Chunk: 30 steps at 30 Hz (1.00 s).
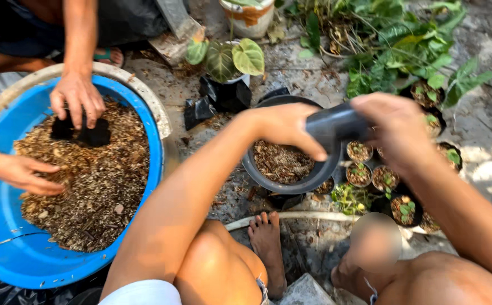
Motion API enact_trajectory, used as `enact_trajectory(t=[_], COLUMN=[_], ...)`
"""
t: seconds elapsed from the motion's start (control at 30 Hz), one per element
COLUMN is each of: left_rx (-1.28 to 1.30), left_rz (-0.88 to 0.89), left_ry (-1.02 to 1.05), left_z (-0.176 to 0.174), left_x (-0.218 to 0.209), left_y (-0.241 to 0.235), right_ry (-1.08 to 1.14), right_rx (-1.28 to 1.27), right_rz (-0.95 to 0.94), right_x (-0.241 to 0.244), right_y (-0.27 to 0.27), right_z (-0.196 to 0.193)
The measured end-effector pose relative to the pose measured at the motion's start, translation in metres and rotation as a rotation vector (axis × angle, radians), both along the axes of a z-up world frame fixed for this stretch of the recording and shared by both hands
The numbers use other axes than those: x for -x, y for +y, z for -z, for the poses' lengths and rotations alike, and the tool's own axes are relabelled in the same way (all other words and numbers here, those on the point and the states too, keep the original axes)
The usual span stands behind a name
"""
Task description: The person scoops soil from a large blue tub into small black pots, places plant starts into the pots, and fills them with more soil by hand.
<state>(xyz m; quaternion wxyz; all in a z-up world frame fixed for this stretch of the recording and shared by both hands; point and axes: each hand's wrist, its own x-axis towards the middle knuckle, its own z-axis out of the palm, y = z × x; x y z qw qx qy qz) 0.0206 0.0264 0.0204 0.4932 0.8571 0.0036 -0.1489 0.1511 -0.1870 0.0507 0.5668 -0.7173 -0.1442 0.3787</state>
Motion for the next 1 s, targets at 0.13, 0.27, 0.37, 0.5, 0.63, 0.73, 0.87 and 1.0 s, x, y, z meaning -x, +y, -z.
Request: enact_trajectory(t=[0.13,0.27,0.37,0.5,0.63,0.73,0.87,1.0], left_rx=[0.277,0.118,-0.177,-0.355,-0.152,-0.027,0.07,-0.008], left_rz=[-0.357,-0.502,-0.442,-0.489,-0.572,-0.826,-1.05,-1.343], left_ry=[0.084,-0.119,-0.454,-0.552,-0.639,-0.634,-0.706,-0.668], left_z=[0.003,0.019,0.014,-0.008,-0.014,-0.001,0.037,0.082], left_x=[0.055,0.085,0.088,0.096,0.092,0.128,0.189,0.285], left_y=[0.041,0.032,0.019,0.015,0.018,0.02,0.031,0.055], right_ry=[-0.066,-0.344,-0.646,-0.636,-0.527,-0.533,-0.637,-0.845], right_rx=[-0.135,0.299,0.509,0.926,1.17,1.188,1.158,1.078], right_rz=[0.057,-0.264,-0.508,-0.549,-0.404,-0.441,-0.474,-0.615], right_x=[-0.029,-0.03,-0.025,0.006,0.008,-0.004,0.004,0.024], right_y=[-0.035,-0.078,-0.125,-0.204,-0.246,-0.188,-0.107,-0.051], right_z=[0.002,0.094,0.138,0.155,0.157,0.167,0.151,0.126])
